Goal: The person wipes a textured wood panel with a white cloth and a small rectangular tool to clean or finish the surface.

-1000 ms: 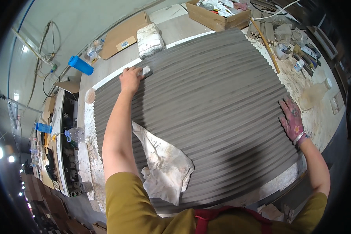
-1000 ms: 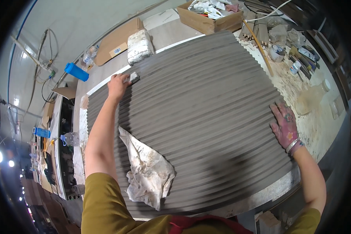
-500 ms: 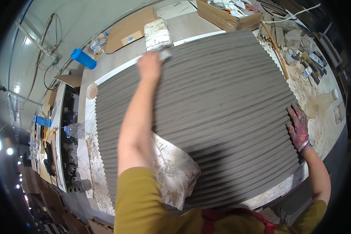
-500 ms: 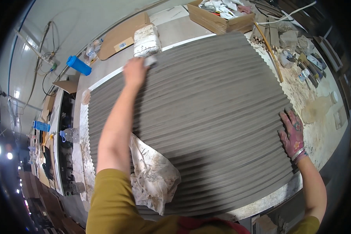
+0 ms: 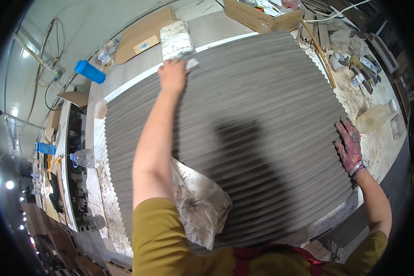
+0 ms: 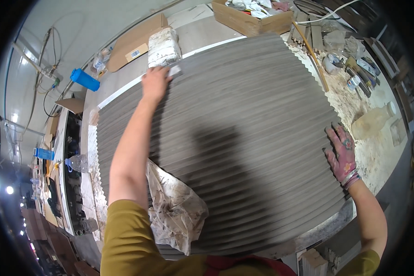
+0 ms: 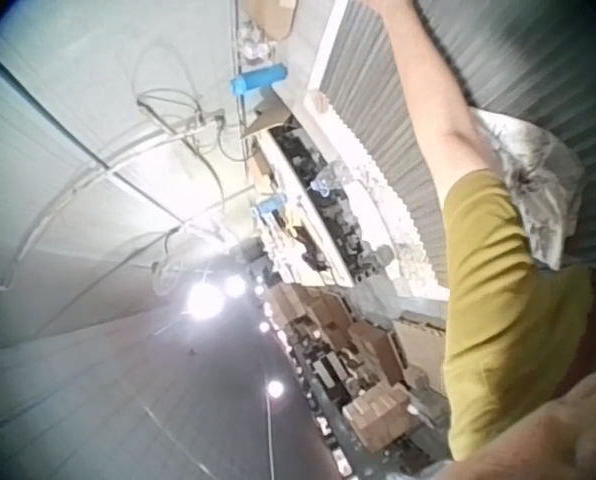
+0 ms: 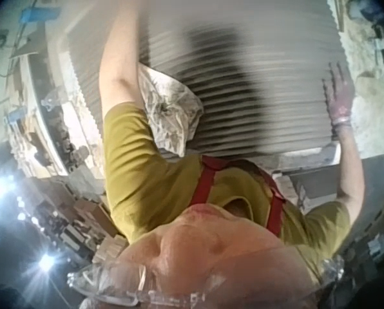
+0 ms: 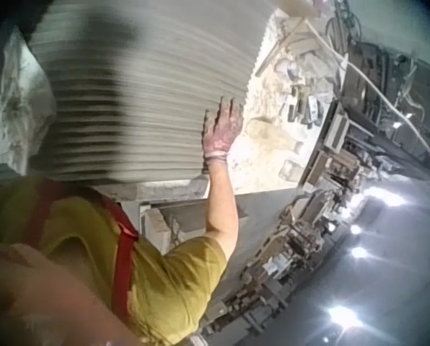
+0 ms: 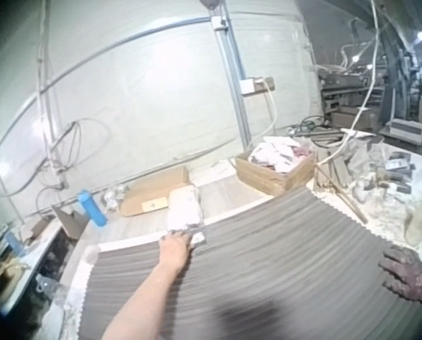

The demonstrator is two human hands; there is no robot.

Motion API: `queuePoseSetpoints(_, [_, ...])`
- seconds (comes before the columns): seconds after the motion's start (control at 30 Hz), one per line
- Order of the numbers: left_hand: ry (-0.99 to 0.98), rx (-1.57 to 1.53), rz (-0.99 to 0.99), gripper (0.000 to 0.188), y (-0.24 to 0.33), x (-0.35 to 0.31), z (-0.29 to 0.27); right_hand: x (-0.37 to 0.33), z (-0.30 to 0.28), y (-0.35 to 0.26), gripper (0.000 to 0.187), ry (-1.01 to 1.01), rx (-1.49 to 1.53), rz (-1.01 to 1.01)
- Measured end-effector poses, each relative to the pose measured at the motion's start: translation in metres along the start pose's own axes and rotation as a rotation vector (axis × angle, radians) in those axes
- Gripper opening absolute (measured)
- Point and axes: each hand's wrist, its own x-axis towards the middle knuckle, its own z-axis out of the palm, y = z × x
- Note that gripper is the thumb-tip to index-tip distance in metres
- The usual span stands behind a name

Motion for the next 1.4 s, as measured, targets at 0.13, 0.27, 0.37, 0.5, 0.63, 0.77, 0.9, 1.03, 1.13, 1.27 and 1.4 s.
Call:
queuePoseSetpoints(0.13, [-0.005,0.026,0.054,0.031,0.042,0.023,-0.010,-0.001,0.005,0.005,0.059,0.007,0.019,-0.032])
queuePoseSetpoints(0.27, [0.012,0.081,0.005,0.032,-0.005,0.011,-0.029,-0.004,0.003,0.005,0.060,0.006,0.006,0.000])
queuePoseSetpoints(0.37, [-0.045,0.132,0.067,0.031,-0.027,-0.009,-0.028,-0.005,0.000,0.001,0.059,0.016,-0.003,0.022])
queuePoseSetpoints(0.5, [-0.041,0.052,0.034,0.032,-0.013,-0.007,-0.015,-0.003,-0.001,-0.002,0.058,0.019,0.016,0.006])
queuePoseSetpoints(0.63, [0.097,-0.129,0.116,0.034,0.079,0.002,-0.019,0.000,0.002,0.001,0.058,0.025,0.003,-0.012])
queuePoseSetpoints(0.77, [0.086,-0.961,0.223,0.032,0.160,-0.031,-0.041,-0.001,0.001,0.002,0.059,0.051,0.016,-0.034])
queuePoseSetpoints(0.9, [-0.457,-1.784,-0.004,0.031,0.179,-0.085,-0.090,-0.003,0.000,0.000,0.052,0.101,0.066,-0.025])
queuePoseSetpoints(1.03, [-0.793,-2.188,-0.252,0.021,0.168,-0.142,-0.117,0.020,-0.019,-0.077,0.047,0.241,0.836,0.049])
queuePoseSetpoints(1.13, [-0.891,-2.380,-0.352,0.021,0.158,-0.179,-0.124,0.030,-0.025,-0.147,0.054,-0.155,1.690,0.174])
queuePoseSetpoints(1.27, [-0.956,-2.474,-0.425,0.028,0.152,-0.219,-0.138,0.019,-0.018,-0.204,0.052,-0.516,2.001,0.092])
queuePoseSetpoints(1.4, [-0.932,-2.350,-0.504,0.029,0.146,-0.252,-0.143,0.004,-0.004,-0.220,0.057,-0.615,2.125,0.005])
